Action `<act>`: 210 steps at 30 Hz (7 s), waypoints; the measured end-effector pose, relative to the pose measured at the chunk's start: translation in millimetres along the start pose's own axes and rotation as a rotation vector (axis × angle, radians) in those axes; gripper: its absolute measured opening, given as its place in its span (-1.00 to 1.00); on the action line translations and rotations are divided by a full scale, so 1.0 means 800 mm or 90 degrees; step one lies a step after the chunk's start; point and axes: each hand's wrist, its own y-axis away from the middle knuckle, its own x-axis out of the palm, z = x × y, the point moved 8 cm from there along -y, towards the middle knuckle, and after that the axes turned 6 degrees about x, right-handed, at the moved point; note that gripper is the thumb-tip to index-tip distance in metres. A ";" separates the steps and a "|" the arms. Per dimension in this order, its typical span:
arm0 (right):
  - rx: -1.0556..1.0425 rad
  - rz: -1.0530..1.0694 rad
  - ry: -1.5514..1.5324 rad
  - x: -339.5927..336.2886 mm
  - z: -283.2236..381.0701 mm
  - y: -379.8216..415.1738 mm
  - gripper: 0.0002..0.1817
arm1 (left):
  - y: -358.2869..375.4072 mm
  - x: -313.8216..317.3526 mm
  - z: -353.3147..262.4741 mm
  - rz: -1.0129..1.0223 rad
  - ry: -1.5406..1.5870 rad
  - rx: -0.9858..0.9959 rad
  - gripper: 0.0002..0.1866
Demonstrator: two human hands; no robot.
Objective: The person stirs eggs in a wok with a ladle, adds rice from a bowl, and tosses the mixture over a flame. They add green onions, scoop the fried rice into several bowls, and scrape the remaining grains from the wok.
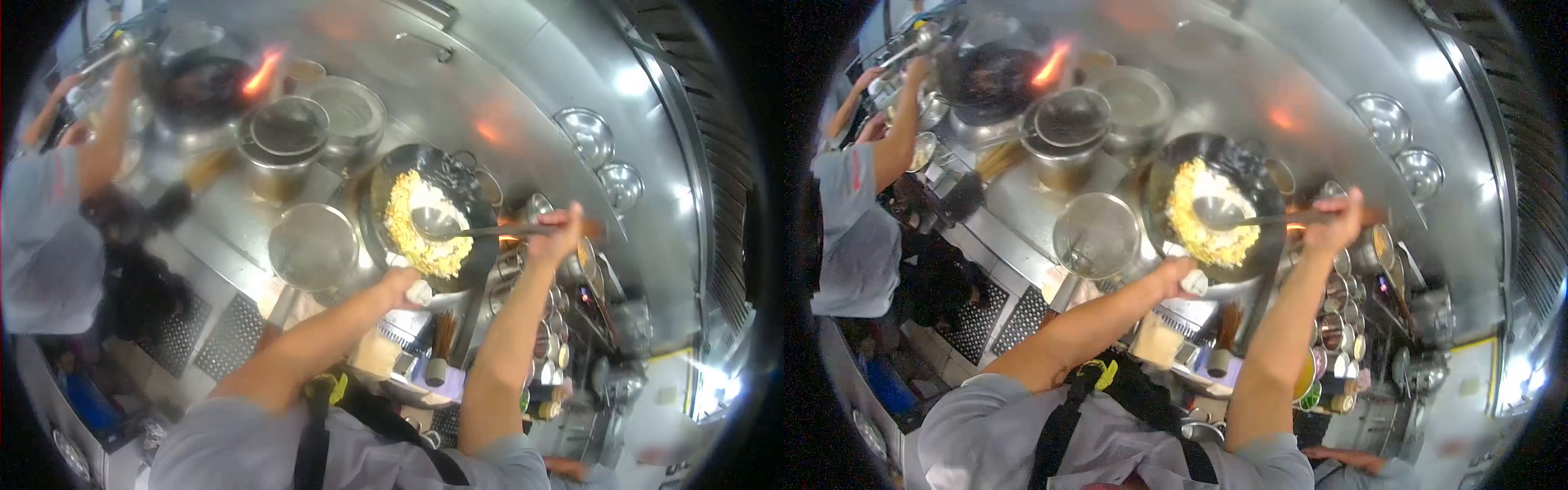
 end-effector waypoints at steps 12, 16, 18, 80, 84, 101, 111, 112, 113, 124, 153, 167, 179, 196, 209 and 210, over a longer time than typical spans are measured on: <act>0.006 -0.099 0.197 0.082 0.000 -0.030 -0.93 | 0.015 -0.004 -0.003 -0.062 -0.045 0.033 -0.78; 0.092 -0.036 0.167 0.060 -0.017 -0.070 -0.91 | -0.011 -0.018 0.008 -0.041 -0.025 0.022 -0.78; -0.014 -0.022 0.163 0.072 0.074 -0.081 -0.88 | 0.006 -0.003 -0.012 -0.053 -0.036 0.032 -0.78; 0.068 0.053 0.258 0.100 -0.120 -0.021 -0.78 | 0.004 -0.006 0.008 0.002 -0.017 -0.005 -0.80; 0.058 0.106 0.287 0.114 -0.063 -0.103 -0.74 | -0.015 -0.008 -0.005 -0.009 0.003 0.019 -0.80; 0.048 -0.157 0.223 -0.026 -0.098 -0.078 -0.73 | 0.021 -0.002 -0.019 -0.056 -0.040 0.062 -0.76; 0.033 0.065 0.251 0.079 -0.077 0.048 -0.81 | -0.008 -0.018 -0.003 -0.041 -0.042 0.086 -0.74; 0.048 0.033 0.311 0.098 -0.050 0.047 -0.82 | -0.007 -0.016 -0.004 -0.032 -0.048 0.084 -0.74; 0.060 0.002 0.367 0.113 -0.029 0.044 -0.83 | -0.004 -0.014 -0.009 -0.044 -0.052 0.098 -0.74; -0.021 0.102 0.195 0.109 -0.020 0.009 -0.81 | 0.006 -0.013 -0.019 -0.065 -0.062 0.110 -0.75; 0.014 -0.021 0.249 0.093 -0.051 -0.037 -0.83 | -0.005 -0.018 -0.025 -0.079 -0.045 0.135 -0.82; 0.043 0.001 0.364 0.024 -0.083 -0.067 -0.74 | 0.013 -0.003 0.006 -0.050 0.020 0.041 -0.76; -0.035 0.017 0.403 0.083 -0.025 -0.035 -0.70 | 0.072 -0.074 0.081 -0.152 -0.182 0.121 -0.75; -0.251 0.137 0.620 0.066 0.087 -0.031 -0.55 | 0.222 0.004 0.031 -0.095 -0.109 -0.004 -0.71; -0.068 0.081 0.429 0.090 0.068 0.055 -0.49 | 0.141 0.037 0.012 0.037 0.045 0.037 -0.82; -0.029 -0.032 0.446 0.100 0.051 0.084 -0.54 | 0.133 0.046 -0.003 0.039 0.086 0.057 -0.82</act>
